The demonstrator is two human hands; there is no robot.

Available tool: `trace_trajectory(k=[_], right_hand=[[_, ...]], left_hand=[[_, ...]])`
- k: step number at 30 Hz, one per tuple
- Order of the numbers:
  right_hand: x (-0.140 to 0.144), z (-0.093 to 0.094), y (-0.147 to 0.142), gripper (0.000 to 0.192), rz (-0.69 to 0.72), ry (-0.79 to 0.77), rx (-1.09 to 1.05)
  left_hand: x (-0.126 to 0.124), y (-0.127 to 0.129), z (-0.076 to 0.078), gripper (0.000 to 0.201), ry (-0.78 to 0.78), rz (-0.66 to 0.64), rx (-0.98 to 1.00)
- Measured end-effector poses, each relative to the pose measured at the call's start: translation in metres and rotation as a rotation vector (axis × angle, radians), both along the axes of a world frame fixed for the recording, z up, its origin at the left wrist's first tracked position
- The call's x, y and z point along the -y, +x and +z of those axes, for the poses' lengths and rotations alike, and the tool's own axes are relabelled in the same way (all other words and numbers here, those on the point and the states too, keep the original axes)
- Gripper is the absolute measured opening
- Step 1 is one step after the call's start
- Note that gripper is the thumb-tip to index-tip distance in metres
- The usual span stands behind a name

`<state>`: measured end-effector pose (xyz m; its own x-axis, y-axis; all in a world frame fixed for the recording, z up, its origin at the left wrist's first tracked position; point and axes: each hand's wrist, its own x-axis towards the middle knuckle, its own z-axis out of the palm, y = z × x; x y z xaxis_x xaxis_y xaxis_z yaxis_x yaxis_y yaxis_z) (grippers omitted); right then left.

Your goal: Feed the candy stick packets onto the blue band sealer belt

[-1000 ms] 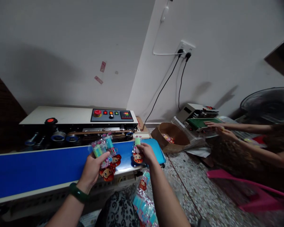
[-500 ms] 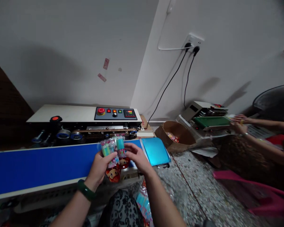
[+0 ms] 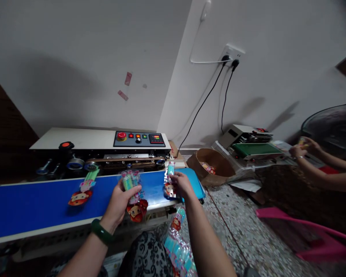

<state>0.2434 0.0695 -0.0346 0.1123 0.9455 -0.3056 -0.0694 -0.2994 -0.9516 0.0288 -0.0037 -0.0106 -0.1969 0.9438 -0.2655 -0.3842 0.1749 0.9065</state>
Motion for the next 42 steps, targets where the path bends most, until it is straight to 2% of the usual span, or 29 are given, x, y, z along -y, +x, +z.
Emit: trace_trajectory(k=[4,7,9,11,13,14,16,19,21,25,27,29,32,34,36,37,39,42], right_hand=[[-0.015,0.002,-0.015,0.018,0.06,-0.032,0.009],[-0.005,0.008,-0.03,0.022,0.015,0.048,0.022],[0.012,0.014,-0.043,0.029,0.125,0.104,-0.042],[0.033,0.018,-0.057,0.032,0.325,0.133,-0.139],[0.049,0.018,-0.068,0.029,0.405,0.15,-0.187],[0.053,0.016,-0.071,0.026,0.367,0.165,-0.192],[0.054,0.01,-0.067,0.024,0.196,0.181,-0.202],[0.039,0.0,-0.044,0.029,-0.083,0.124,-0.179],[0.023,-0.003,-0.025,0.026,-0.165,0.049,-0.105],[-0.008,-0.001,-0.003,0.016,-0.074,-0.045,-0.014],[-0.02,0.002,-0.005,0.017,-0.008,-0.053,-0.009],[-0.024,0.005,-0.011,0.018,-0.001,-0.037,0.005],[-0.01,0.01,-0.03,0.023,-0.04,0.073,0.008],[0.012,0.013,-0.046,0.028,0.096,0.133,-0.063],[0.036,0.014,-0.062,0.031,0.325,0.126,-0.16],[0.047,0.013,-0.069,0.031,0.366,0.13,-0.188],[0.061,0.011,-0.078,0.026,0.351,0.143,-0.217],[0.066,0.007,-0.078,0.019,0.259,0.147,-0.244]], left_hand=[[-0.001,0.002,0.001,0.039,-0.018,-0.039,0.062],[-0.001,0.004,0.001,0.037,-0.001,-0.052,0.128],[0.0,0.005,0.001,0.037,0.005,-0.059,0.163],[0.0,0.006,0.0,0.036,-0.007,-0.064,0.161],[0.0,0.006,-0.001,0.035,-0.031,-0.057,0.141],[0.0,0.006,-0.002,0.035,-0.047,-0.046,0.132],[-0.001,0.005,-0.004,0.035,-0.079,-0.017,0.122],[-0.002,0.002,-0.005,0.037,-0.08,0.025,0.092],[-0.002,0.0,-0.005,0.038,-0.043,0.028,0.063],[-0.002,0.0,-0.003,0.037,-0.057,0.015,0.058],[-0.002,0.0,-0.002,0.036,-0.083,0.021,0.097],[-0.002,0.0,-0.001,0.033,-0.09,0.026,0.148],[-0.003,0.0,0.001,0.032,-0.09,0.036,0.202],[-0.003,0.001,0.002,0.035,-0.082,0.031,0.225],[-0.003,0.002,0.002,0.036,-0.081,0.018,0.233],[-0.002,0.003,0.001,0.037,-0.083,0.012,0.225],[-0.002,0.004,-0.002,0.036,-0.083,0.009,0.182],[-0.001,0.005,-0.006,0.035,-0.076,0.014,0.084]])
